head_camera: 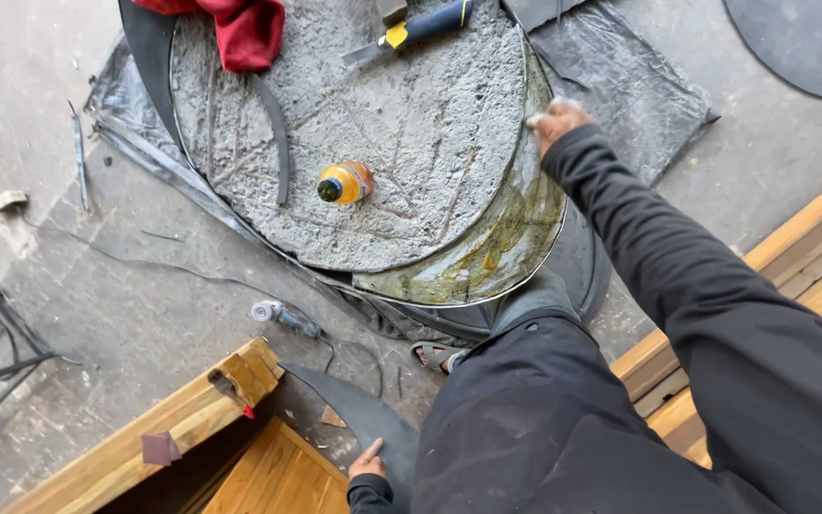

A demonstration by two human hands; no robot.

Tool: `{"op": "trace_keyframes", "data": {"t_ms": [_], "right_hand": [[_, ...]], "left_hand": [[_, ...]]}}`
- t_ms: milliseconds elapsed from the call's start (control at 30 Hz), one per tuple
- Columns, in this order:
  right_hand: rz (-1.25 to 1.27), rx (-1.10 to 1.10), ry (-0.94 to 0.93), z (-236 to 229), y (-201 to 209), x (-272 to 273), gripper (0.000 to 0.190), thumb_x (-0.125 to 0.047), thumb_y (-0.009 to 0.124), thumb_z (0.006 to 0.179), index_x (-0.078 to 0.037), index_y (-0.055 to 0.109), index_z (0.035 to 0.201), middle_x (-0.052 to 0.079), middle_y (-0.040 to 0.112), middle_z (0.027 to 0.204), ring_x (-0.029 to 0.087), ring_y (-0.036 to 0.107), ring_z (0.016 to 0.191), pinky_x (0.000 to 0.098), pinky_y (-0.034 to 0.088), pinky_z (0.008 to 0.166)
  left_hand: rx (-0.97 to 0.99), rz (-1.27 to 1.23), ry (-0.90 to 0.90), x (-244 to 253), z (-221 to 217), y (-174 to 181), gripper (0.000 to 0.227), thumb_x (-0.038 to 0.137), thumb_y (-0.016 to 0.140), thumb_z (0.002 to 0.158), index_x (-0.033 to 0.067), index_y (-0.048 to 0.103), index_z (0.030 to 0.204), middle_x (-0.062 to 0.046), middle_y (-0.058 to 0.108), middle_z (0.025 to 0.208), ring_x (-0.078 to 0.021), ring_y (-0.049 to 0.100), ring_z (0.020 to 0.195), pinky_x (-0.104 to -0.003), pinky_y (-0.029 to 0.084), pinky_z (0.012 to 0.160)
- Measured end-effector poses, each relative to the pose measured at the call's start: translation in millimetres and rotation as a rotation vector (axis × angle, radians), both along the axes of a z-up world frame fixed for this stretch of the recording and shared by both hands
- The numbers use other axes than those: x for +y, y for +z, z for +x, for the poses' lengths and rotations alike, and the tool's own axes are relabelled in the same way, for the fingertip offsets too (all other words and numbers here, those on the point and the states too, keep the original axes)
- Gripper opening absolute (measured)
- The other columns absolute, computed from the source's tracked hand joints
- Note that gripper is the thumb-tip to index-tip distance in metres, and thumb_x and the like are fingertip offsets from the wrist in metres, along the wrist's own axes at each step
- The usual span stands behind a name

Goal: The person stands over large metal art pieces laid on plastic sheeting on the floor and pours liquid from a plastic bottle onto a large round metal disc, spreading it along the edge by hand. The person then picks up curved metal cutout pieces and holds one while handling the bottle.

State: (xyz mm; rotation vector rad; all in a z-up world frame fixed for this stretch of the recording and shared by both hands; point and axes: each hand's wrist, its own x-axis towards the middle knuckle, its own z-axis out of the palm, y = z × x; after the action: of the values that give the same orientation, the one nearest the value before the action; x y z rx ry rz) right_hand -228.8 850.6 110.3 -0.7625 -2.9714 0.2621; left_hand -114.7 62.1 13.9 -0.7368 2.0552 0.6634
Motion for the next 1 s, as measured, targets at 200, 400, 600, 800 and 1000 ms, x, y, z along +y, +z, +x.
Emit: {"op": "trace_keyframes", "data": {"t_ms": [200, 400, 600, 800, 1000], "right_hand": [[-0.282, -0.482, 0.045, -9.9, 27.8, 10.8, 0.026, -0.017, 0.056, 0.106, -0.024, 0.077, 0.118, 0.009, 0.065, 0.112, 0.017, 0.057, 0.074, 0.0294, 0.057, 0.07], [-0.208, -0.399, -0.203, -37.1, 6.6, 36.2, 0.024, -0.022, 0.065, 0.104, -0.017, 0.076, 0.125, 0.009, 0.063, 0.101, 0.017, 0.053, 0.071, 0.0321, 0.057, 0.067], [-0.314, -0.411, -0.119, -10.7, 39.0, -25.9, 0.032, -0.01, 0.048, 0.109, -0.014, 0.073, 0.129, 0.015, 0.059, 0.111, 0.021, 0.051, 0.075, 0.0335, 0.055, 0.069], [-0.31, -0.64, 0.001, 28.9, 44.2, -120.9, 0.023, -0.017, 0.055, 0.103, -0.019, 0.077, 0.112, 0.011, 0.065, 0.126, 0.024, 0.061, 0.101, 0.0393, 0.056, 0.094], [-0.401, -0.201, 0.292, 95.8, 0.6, -203.6, 0.017, -0.009, 0.066, 0.091, -0.013, 0.077, 0.104, 0.005, 0.06, 0.09, 0.021, 0.057, 0.072, 0.032, 0.055, 0.064]], "left_hand": [[-0.009, 0.094, 0.132, -10.2, 8.3, -6.6, 0.057, -0.013, 0.049, 0.076, 0.0029, 0.083, 0.119, -0.013, 0.074, 0.069, -0.0186, 0.048, 0.05, -0.026, 0.042, 0.051], [-0.028, 0.044, 0.122, -15.0, 6.1, 0.1, 0.056, -0.014, 0.049, 0.076, 0.0014, 0.083, 0.117, -0.013, 0.077, 0.075, -0.0173, 0.048, 0.054, -0.025, 0.043, 0.055], [0.048, 0.074, 0.139, -10.7, 5.9, -3.0, 0.057, -0.012, 0.047, 0.076, 0.0051, 0.083, 0.116, -0.012, 0.078, 0.078, -0.018, 0.05, 0.053, -0.025, 0.043, 0.055], [-0.011, 0.102, 0.077, -2.7, 20.2, -26.3, 0.054, -0.008, 0.051, 0.078, 0.0108, 0.083, 0.118, -0.007, 0.066, 0.067, -0.0166, 0.048, 0.055, -0.025, 0.043, 0.056], [0.014, 0.128, 0.196, -6.8, 35.0, -30.7, 0.057, -0.012, 0.048, 0.075, 0.0065, 0.082, 0.117, -0.008, 0.068, 0.072, -0.0163, 0.048, 0.057, -0.024, 0.043, 0.056]]}}
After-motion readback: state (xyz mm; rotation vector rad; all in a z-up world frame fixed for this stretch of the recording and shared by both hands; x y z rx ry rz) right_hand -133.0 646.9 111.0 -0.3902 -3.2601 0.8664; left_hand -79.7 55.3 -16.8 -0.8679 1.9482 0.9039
